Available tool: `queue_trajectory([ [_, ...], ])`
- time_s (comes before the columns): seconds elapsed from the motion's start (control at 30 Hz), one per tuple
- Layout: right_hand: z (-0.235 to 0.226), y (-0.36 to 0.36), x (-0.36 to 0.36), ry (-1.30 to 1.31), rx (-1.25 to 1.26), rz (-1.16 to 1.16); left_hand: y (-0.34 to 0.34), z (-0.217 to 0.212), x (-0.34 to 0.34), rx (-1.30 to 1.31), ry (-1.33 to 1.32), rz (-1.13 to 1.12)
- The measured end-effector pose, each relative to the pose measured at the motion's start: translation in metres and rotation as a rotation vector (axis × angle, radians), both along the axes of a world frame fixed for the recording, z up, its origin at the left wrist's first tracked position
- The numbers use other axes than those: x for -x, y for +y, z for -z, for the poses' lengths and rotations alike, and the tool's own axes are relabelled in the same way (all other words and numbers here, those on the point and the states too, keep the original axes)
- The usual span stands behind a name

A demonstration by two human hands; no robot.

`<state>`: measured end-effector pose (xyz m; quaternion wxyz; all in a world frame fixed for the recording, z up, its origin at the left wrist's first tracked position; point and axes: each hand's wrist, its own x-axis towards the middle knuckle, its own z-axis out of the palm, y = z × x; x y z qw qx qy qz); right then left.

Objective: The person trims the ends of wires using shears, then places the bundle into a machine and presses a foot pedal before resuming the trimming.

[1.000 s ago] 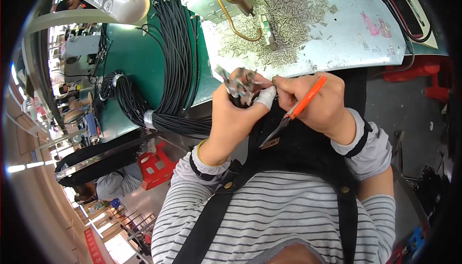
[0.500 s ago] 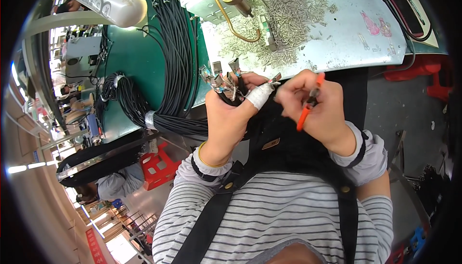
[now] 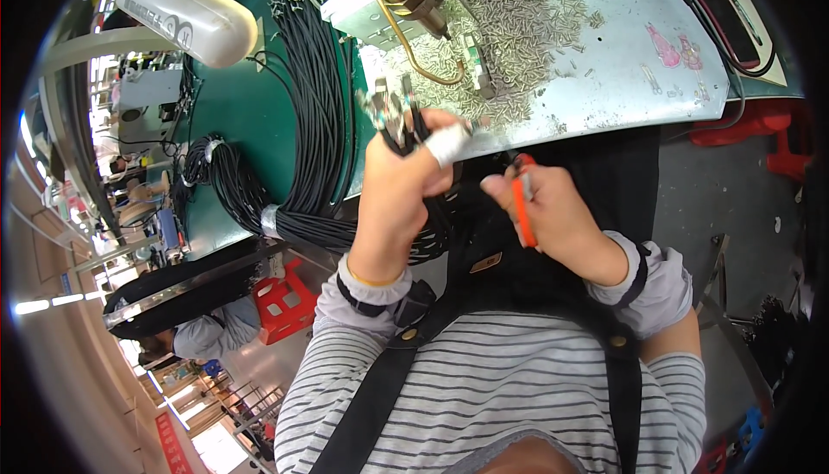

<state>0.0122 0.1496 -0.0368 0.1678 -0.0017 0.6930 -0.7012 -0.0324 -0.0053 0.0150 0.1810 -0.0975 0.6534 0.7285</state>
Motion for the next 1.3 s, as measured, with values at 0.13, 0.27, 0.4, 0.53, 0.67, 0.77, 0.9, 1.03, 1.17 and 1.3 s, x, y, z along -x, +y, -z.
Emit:
queue_trajectory([
  [0.13,-0.018,0.0,0.022,-0.014,0.178,0.231,-0.005,0.021,0.03,-0.384,-0.051,-0.022],
  [0.27,-0.016,0.002,0.058,0.155,0.029,0.332,0.007,0.018,0.048,-0.306,-0.071,-0.038],
  [0.4,-0.017,0.003,0.082,0.13,0.017,0.254,0.002,0.016,0.056,-0.286,-0.096,0.038],
  [0.53,-0.014,0.001,0.086,0.113,0.044,0.218,0.0,0.013,0.061,-0.241,-0.126,0.078],
  [0.67,-0.006,0.001,0.088,0.182,-0.027,0.21,-0.001,0.014,0.06,-0.251,-0.105,0.079],
  [0.77,-0.002,-0.001,0.088,0.229,-0.06,0.208,0.001,0.012,0.058,-0.23,-0.071,0.043],
  [0.9,-0.002,-0.001,0.088,0.269,-0.068,0.213,0.002,0.01,0.056,-0.192,-0.05,0.02],
  [1.03,-0.005,-0.002,0.086,0.275,-0.089,0.221,0.002,0.01,0.057,-0.179,-0.081,0.018],
  [1.17,-0.006,-0.002,0.084,0.279,-0.066,0.238,0.001,0.007,0.056,-0.147,-0.078,0.039],
  [1.3,-0.016,0.003,0.074,0.191,0.101,0.211,-0.005,0.012,0.045,-0.425,-0.172,0.091],
])
